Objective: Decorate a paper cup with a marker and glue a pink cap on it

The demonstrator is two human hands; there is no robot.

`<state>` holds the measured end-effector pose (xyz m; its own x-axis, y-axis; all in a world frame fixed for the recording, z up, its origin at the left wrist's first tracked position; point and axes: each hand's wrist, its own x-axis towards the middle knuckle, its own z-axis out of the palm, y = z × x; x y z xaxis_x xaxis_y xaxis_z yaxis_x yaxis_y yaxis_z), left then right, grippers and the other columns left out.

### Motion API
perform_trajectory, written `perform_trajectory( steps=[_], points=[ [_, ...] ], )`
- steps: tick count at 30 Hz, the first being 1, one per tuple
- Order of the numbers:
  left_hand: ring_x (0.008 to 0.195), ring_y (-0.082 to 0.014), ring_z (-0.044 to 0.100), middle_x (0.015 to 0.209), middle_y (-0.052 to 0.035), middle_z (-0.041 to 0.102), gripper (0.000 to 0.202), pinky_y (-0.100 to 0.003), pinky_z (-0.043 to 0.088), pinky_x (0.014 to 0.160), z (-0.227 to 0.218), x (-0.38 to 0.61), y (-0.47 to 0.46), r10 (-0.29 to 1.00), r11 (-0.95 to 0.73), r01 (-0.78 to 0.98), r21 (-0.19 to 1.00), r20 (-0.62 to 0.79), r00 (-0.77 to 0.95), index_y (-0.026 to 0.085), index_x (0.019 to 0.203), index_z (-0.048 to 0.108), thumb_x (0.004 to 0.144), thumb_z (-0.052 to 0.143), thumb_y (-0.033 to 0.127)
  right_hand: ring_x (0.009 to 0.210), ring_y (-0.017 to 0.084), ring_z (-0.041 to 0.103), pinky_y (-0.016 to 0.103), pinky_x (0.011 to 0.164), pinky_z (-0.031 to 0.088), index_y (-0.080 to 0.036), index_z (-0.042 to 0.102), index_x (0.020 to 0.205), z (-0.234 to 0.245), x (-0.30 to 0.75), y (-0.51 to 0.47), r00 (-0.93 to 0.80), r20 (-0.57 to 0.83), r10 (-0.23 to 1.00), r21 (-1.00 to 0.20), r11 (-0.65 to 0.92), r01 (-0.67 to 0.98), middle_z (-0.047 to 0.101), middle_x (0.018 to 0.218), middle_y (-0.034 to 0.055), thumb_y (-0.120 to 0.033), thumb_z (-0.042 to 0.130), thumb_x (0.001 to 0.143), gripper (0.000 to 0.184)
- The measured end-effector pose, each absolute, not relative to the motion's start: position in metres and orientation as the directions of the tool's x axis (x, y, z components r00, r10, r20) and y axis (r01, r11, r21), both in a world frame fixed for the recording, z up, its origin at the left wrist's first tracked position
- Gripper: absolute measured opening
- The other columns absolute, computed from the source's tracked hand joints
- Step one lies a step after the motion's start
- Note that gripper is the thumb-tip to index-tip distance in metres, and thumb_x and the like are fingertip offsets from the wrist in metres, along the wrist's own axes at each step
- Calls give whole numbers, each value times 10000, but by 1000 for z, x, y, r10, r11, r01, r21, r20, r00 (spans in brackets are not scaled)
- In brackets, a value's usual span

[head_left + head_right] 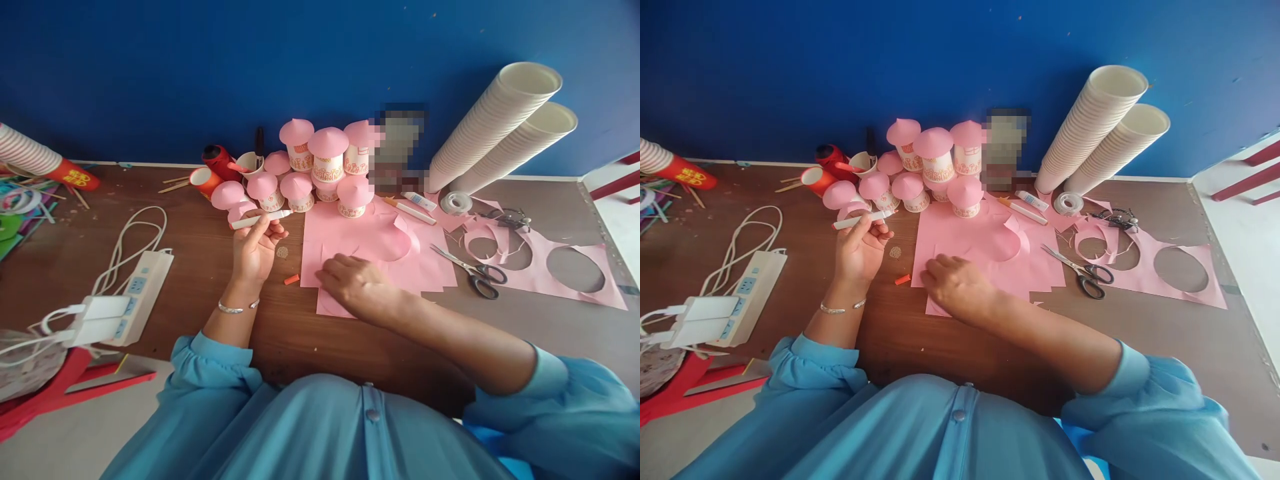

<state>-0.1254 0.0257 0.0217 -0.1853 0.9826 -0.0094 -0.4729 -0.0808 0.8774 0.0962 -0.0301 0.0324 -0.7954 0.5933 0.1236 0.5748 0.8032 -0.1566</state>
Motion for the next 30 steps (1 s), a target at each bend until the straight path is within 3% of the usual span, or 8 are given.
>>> perform_trajectory(
  steps=[6, 11, 15, 16, 17, 19, 21, 30],
  points=[
    [661, -89, 657, 733, 31, 677, 383, -211, 589, 642, 21, -124, 25, 984, -76, -469, 880, -8, -175, 188, 879, 646, 670, 921, 354, 917, 237, 654, 350, 704, 560, -122, 670, 880, 21, 12, -11, -862, 70, 502, -290, 837, 464, 716, 933, 128, -51, 454, 996, 255],
    [661, -72, 649, 746, 42, 673, 374, -191, 587, 640, 21, -122, 22, 988, -24, -517, 856, -58, -142, 200, 873, 636, 673, 921, 337, 860, 212, 702, 320, 666, 580, -123, 661, 993, 25, 27, -12, -759, 155, 632, -425, 736, 526, 745, 1002, 133, -20, 479, 958, 213],
    [661, -82, 655, 742, 41, 669, 359, -207, 606, 639, 21, -118, 16, 993, -3, -509, 861, -56, -102, 206, 887, 650, 685, 916, 337, 875, 156, 757, 266, 728, 603, -155, 621, 1090, 28, 80, 0, -578, 196, 792, -653, 546, 525, 776, 1015, 92, -191, 431, 1052, 197],
    [657, -84, 656, 748, 39, 671, 355, -213, 611, 637, 22, -116, 15, 995, -1, -500, 866, -50, -89, 205, 886, 652, 687, 915, 337, 910, 169, 771, 277, 748, 610, -164, 628, 1087, 28, 92, 3, -434, 176, 884, -877, 341, 338, 786, 1029, 94, -234, 488, 1037, 165],
    [653, -85, 657, 761, 36, 676, 350, -219, 615, 636, 22, -114, 13, 996, 0, -490, 872, -43, -76, 204, 882, 654, 689, 916, 334, 939, 183, 778, 290, 763, 615, -187, 641, 1069, 28, 102, 6, -315, 100, 944, -987, 135, 91, 794, 1045, 80, -291, 593, 991, 138],
    [649, -87, 661, 795, 30, 689, 337, -232, 622, 639, 22, -108, 9, 999, -3, -466, 885, -23, -49, 202, 876, 660, 696, 916, 326, 965, 189, 779, 277, 771, 610, -211, 688, 981, 27, 115, 9, -233, -68, 970, -959, -128, -253, 804, 1030, 51, -357, 775, 859, 209],
    [645, -91, 666, 808, 24, 696, 321, -245, 624, 643, 23, -102, 5, 1000, -22, -434, 901, 12, -26, 198, 869, 672, 702, 917, 320, 949, 181, 777, 262, 765, 602, -221, 722, 906, 26, 121, 8, -227, -166, 960, -881, -247, -403, 808, 987, 32, -374, 883, 742, 276],
    [698, -119, 726, 837, 6, 721, 201, -271, 608, 723, 15, -97, -1, 993, -92, -284, 954, 111, 50, 192, 895, 705, 793, 862, 265, 861, 154, 753, 265, 753, 604, -220, 747, 856, 21, 116, 0, -243, -150, 958, -866, -246, -435, 815, 912, 22, -352, 911, 723, 249]
  ],
)
